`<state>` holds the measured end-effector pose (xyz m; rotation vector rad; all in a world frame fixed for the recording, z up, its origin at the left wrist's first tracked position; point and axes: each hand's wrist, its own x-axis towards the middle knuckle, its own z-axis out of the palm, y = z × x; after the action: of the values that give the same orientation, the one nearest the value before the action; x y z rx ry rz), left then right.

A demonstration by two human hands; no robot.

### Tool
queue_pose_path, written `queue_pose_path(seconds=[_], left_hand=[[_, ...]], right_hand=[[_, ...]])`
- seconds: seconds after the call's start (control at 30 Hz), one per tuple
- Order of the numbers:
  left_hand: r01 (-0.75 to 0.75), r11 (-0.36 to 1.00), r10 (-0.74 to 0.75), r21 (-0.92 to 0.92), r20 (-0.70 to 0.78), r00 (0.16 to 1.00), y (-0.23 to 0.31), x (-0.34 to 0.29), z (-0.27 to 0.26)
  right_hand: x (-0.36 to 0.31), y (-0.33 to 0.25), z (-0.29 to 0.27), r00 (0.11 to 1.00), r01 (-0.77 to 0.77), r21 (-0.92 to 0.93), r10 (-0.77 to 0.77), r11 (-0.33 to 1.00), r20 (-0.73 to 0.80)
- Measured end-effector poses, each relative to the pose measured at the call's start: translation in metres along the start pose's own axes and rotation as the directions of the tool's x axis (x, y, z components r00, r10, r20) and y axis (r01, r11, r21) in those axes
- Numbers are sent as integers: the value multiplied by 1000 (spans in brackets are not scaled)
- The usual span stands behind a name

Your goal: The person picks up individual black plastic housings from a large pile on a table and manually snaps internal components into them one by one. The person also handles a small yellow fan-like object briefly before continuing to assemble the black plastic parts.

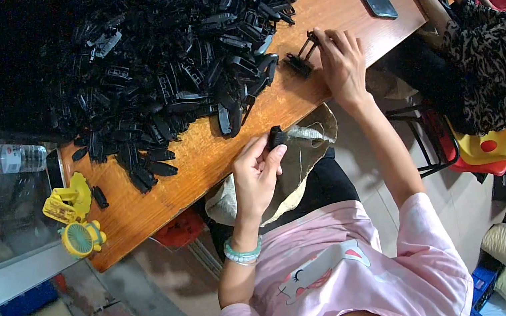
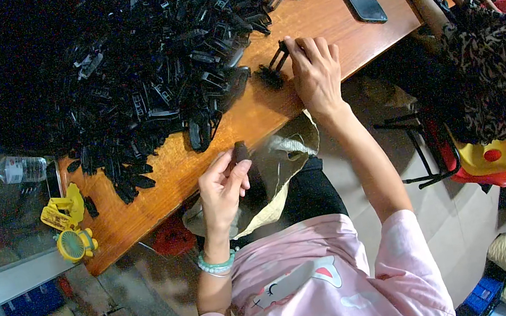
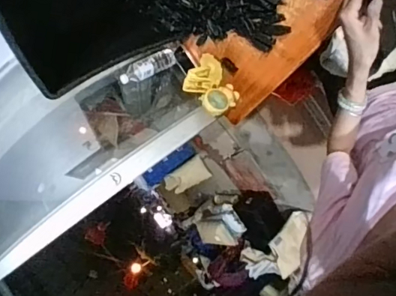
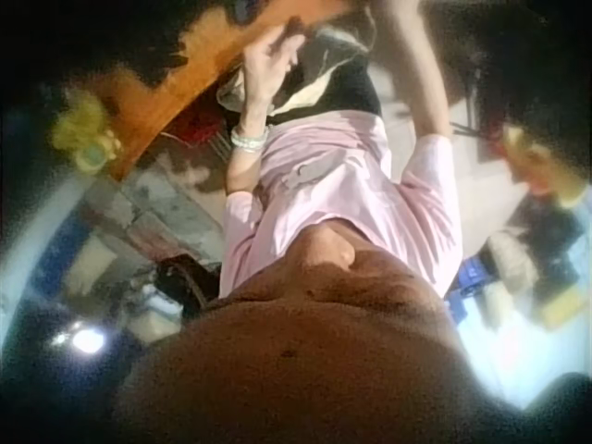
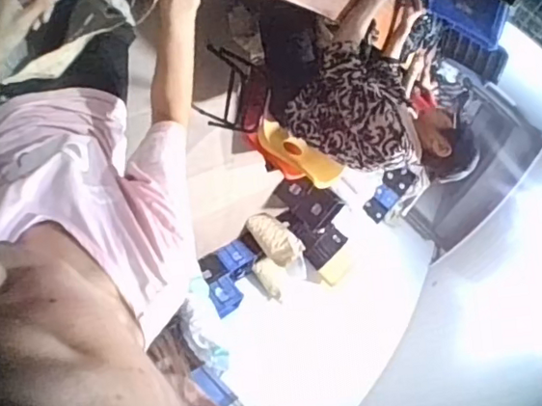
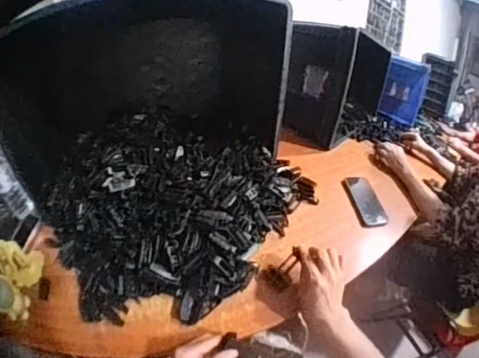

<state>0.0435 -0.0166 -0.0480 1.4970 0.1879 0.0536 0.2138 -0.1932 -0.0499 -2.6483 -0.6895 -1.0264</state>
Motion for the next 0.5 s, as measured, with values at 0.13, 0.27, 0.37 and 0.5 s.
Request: queue_pose_path(seconds=[0.13,0.27,0.37,0.5], left_hand=[[19,1000,-19,-10,19,1000,1,0,0],[31,1000,-31,-2,32,999,2,-1,0],[44,999,-44,-10,30,999,-2,0,1],[59,998,-59,-15,38,998,-6,1,-2]], right_hand=[[2,3,0,993,85,21,-83,996,-87],[13,4,5,1000,12,53,-11,999,-23],[16,6,12,992,-124,233,122,964,22],[18,7,13,963,-246,285,200,926,182]])
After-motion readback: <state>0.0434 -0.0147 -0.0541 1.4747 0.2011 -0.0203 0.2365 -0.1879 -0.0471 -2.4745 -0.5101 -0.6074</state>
